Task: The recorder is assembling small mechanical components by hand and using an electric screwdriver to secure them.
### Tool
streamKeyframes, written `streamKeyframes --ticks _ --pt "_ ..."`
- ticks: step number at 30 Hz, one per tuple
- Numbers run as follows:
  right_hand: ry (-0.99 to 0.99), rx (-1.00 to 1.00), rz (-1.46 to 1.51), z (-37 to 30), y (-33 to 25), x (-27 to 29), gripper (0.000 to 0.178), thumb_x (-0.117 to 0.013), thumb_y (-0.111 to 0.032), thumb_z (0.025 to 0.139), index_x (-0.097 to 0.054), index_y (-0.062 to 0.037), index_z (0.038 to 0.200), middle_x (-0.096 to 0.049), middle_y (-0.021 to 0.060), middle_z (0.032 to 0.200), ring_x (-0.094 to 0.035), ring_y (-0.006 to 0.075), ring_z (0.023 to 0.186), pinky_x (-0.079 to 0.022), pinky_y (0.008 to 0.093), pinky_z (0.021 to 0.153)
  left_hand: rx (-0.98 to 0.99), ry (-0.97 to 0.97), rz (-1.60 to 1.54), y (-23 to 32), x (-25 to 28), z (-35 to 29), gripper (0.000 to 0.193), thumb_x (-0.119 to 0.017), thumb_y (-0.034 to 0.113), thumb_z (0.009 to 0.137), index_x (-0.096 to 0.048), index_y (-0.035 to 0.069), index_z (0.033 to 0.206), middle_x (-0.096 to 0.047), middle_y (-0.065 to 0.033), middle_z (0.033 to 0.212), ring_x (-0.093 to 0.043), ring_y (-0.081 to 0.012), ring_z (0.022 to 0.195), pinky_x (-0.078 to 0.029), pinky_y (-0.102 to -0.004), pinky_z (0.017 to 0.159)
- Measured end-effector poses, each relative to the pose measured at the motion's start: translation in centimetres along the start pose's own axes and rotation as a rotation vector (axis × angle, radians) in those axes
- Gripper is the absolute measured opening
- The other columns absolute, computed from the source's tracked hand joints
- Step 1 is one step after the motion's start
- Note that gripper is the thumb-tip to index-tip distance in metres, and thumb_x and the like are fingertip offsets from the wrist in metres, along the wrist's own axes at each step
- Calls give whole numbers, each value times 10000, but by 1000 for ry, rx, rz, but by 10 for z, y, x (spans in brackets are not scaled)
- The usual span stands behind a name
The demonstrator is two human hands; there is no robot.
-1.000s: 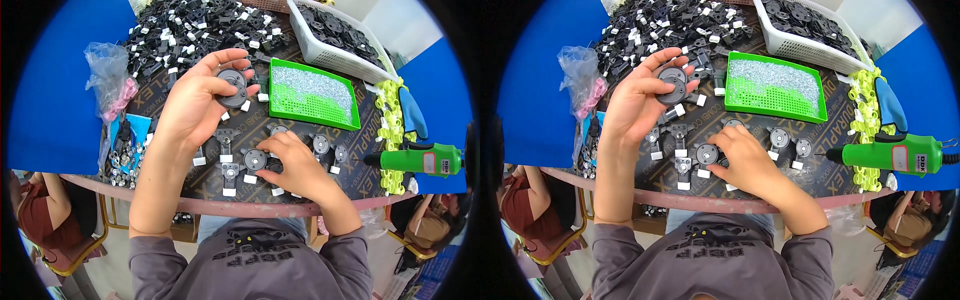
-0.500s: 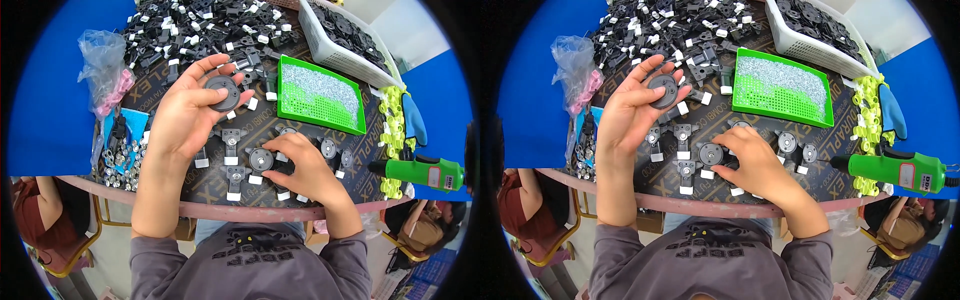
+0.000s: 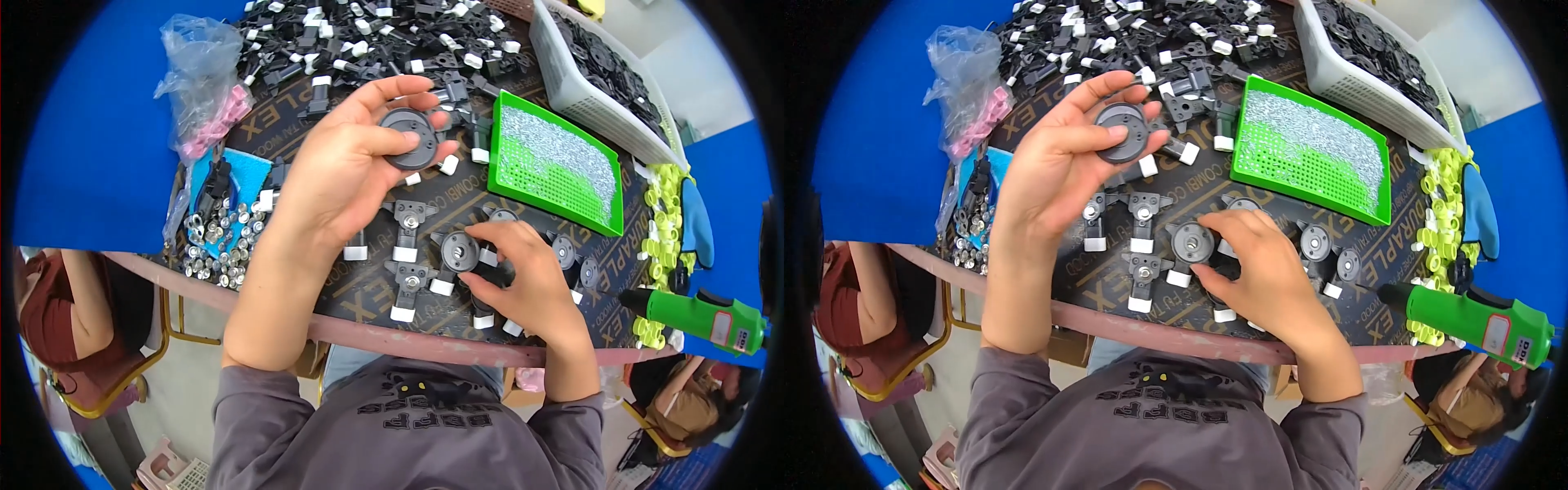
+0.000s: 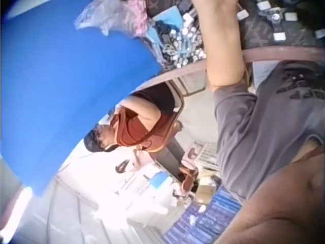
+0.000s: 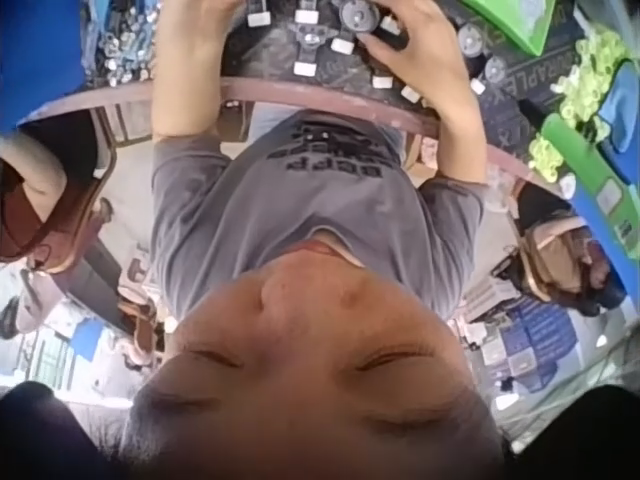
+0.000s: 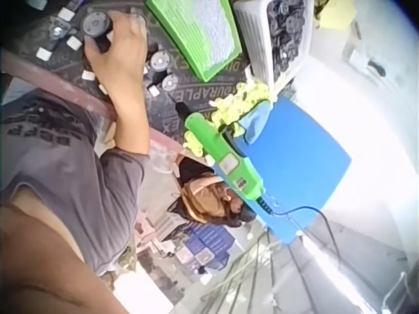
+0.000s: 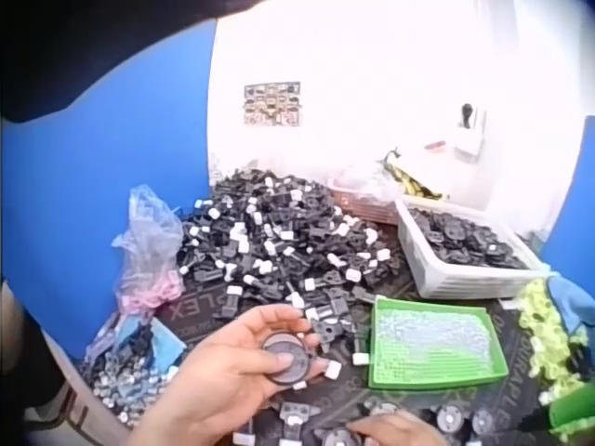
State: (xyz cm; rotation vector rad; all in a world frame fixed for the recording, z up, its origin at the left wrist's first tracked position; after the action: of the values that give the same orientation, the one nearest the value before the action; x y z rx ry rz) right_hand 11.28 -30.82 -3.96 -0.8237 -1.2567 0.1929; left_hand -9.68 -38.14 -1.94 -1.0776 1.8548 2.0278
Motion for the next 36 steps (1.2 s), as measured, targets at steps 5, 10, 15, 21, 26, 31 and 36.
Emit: streamKeyframes --ticks 5,10,15,21,26,31,36 --pt "61 61 18 1 -3 1 434 -787 -99 704 -616 -27 1097 -597 127 1112 -564 337 1052 -472 398 886 -20 2 -41 1 7 1 475 -501 -139 836 -459 -26 1295 -513 -181 1253 -524 -333 1215 -473 -522 1041" --pt "62 92 -94 -2 -5 -9 445 -786 -105 704 -597 -25 1098 -584 130 1125 -559 340 1049 -472 409 889 -17 1 -28 1 6 2 471 -508 -144 833 -466 -22 1285 -524 -174 1239 -528 -328 1211 -471 -526 1043" --pt "99 80 -123 -3 -4 -9 441 -778 -101 706 -597 -19 1099 -590 135 1113 -560 340 1049 -473 408 892 -10 -18 -43 1 7 1 468 -518 -145 833 -470 -20 1281 -528 -171 1237 -530 -328 1211 -472 -525 1044" --pt "88 49 -132 -3 -5 -8 442 -778 -103 711 -598 -11 1104 -594 144 1097 -561 340 1035 -471 403 890 -2 -50 -44 0 5 -1 466 -529 -136 837 -473 -11 1282 -528 -170 1236 -529 -324 1224 -485 -516 1034" --pt "79 28 -180 -6 -13 -6 428 -772 -122 730 -599 -3 1104 -593 143 1098 -557 338 1011 -469 407 881 -4 -54 -5 -1 3 -1 463 -552 -121 837 -476 -11 1280 -526 -168 1238 -536 -313 1220 -502 -492 1023" --pt "82 42 -219 -6 -16 -7 437 -760 -118 739 -593 9 1122 -592 143 1107 -554 333 998 -467 403 883 -9 -57 16 -1 0 -2 455 -557 -110 842 -473 -22 1281 -518 -173 1239 -537 -308 1216 -514 -479 1010" --pt "56 59 -208 -6 -15 -7 445 -741 -109 752 -581 18 1148 -593 146 1112 -555 330 987 -464 398 886 -5 -71 32 -2 0 -2 453 -564 -96 848 -470 -23 1285 -515 -171 1239 -536 -310 1217 -525 -475 995"
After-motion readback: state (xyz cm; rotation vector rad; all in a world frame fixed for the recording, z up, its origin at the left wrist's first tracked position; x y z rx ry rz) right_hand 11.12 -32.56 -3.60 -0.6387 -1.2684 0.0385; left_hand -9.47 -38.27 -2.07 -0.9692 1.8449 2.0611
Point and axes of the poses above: each hand's wrist, its own z-axis towards the middle knuckle, its own x-axis out of the back of the hand, y = z × x, the point moved 2 cm from there along z, towards the middle knuckle
